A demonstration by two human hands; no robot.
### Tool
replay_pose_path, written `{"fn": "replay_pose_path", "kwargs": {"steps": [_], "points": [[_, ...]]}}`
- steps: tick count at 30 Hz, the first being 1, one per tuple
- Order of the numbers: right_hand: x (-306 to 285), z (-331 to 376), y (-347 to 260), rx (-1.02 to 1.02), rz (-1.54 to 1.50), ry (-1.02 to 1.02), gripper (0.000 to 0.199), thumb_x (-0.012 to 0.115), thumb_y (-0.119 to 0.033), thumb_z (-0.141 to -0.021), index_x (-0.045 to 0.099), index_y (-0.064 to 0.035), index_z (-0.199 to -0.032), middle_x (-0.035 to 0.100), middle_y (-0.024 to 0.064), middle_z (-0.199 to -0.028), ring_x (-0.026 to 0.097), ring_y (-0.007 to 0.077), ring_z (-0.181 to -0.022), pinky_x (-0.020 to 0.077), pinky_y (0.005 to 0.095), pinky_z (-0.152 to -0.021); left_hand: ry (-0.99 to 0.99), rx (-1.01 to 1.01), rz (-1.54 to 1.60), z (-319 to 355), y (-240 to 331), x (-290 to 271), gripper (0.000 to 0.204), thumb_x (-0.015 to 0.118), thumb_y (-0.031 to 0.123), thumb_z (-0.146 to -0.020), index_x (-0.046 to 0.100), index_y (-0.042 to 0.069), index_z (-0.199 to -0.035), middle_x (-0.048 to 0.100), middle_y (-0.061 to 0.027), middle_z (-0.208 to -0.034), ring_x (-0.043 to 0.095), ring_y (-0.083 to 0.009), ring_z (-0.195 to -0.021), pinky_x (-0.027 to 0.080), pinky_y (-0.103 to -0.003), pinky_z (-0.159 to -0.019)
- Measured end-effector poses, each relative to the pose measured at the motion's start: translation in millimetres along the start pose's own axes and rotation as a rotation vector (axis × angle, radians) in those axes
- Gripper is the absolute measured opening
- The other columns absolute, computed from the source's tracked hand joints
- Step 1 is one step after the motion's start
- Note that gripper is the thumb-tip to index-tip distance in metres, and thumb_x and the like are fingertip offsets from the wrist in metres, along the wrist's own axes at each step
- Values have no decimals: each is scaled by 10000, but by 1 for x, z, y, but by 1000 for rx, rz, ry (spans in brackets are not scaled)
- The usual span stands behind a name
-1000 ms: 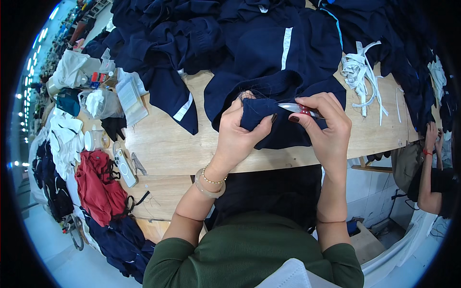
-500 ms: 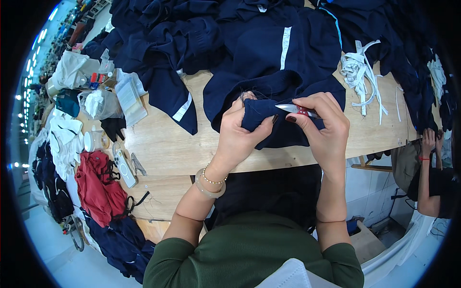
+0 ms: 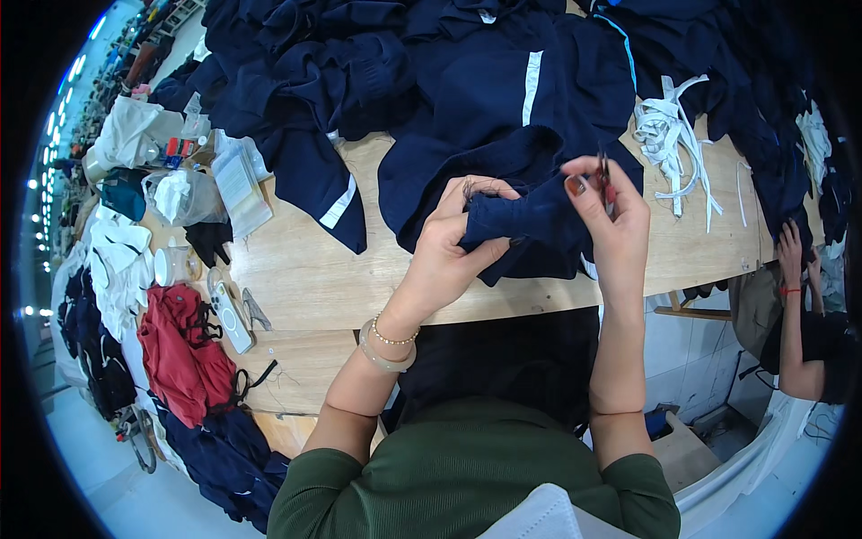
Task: Trim loose threads from finished blue garments using thread snips in a factory setting.
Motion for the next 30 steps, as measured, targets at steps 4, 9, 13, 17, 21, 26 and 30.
{"fn": "replay_pose_path", "kwargs": {"steps": [4, 9, 13, 17, 21, 26, 30], "points": [[6, 9, -8, -15, 6, -160, 211, 775, -64, -776, 693, -12, -964, 479, -52, -709, 358, 27, -625, 318, 166, -568, -8, 5, -31, 2, -2, 0, 297, 702, -68, -684, 703, 22, -967, 623, -69, -1117, 524, -247, -1093, 406, -349, -970], [21, 12, -15, -264, 172, -250, 190, 746, 21, -756, 692, -7, -937, 553, 4, -728, 465, 44, -639, 365, 194, -562, -45, 58, -145, 2, -7, 2, 283, 718, -50, -682, 689, 22, -954, 618, -78, -1118, 524, -266, -1093, 404, -356, -967], [18, 7, -13, -325, 155, -171, 119, 698, 54, -782, 687, 1, -888, 566, 8, -732, 470, 45, -621, 363, 179, -565, -34, 70, -135, 3, -5, 3, 274, 720, -49, -683, 688, 19, -946, 613, -74, -1120, 522, -263, -1095, 404, -361, -968], [-5, -2, -10, -157, -115, 17, 58, 664, -1, -860, 683, 28, -907, 668, 50, -859, 636, 98, -797, 510, 212, -759, -39, -6, -113, 3, -2, 3, 264, 723, -48, -694, 691, 20, -947, 613, -69, -1120, 522, -257, -1094, 408, -354, -964], [-46, -24, 6, -123, 88, 369, 136, 658, -18, -875, 692, 18, -1001, 676, 65, -912, 644, 113, -844, 529, 229, -807, -46, -23, -96, 2, -4, 3, 258, 733, -36, -710, 694, 20, -959, 614, -61, -1123, 521, -253, -1096, 410, -348, -965], [-64, -35, 6, -264, 374, 468, 228, 628, -8, -881, 681, 19, -1102, 661, 101, -1072, 621, 127, -987, 510, 223, -796, -67, -21, -82, 0, -3, 3, 252, 749, -6, -726, 699, 23, -971, 611, -60, -1126, 517, -247, -1090, 418, -343, -950], [-13, -27, 5, -64, -125, -479, 278, 633, -48, -867, 675, 13, -1135, 677, 107, -1106, 632, 147, -981, 483, 274, -895, -127, -63, 6, -8, -1, 4, 218, 762, 58, -766, 711, 24, -975, 624, -65, -1088, 536, -203, -1034, 440, -297, -889]]}}
Point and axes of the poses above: each hand's wrist, its own z-axis away from the middle knuckle, its own x-axis out of the palm, y = z × x, the point moved 3 cm from there along -z, towards the middle knuckle
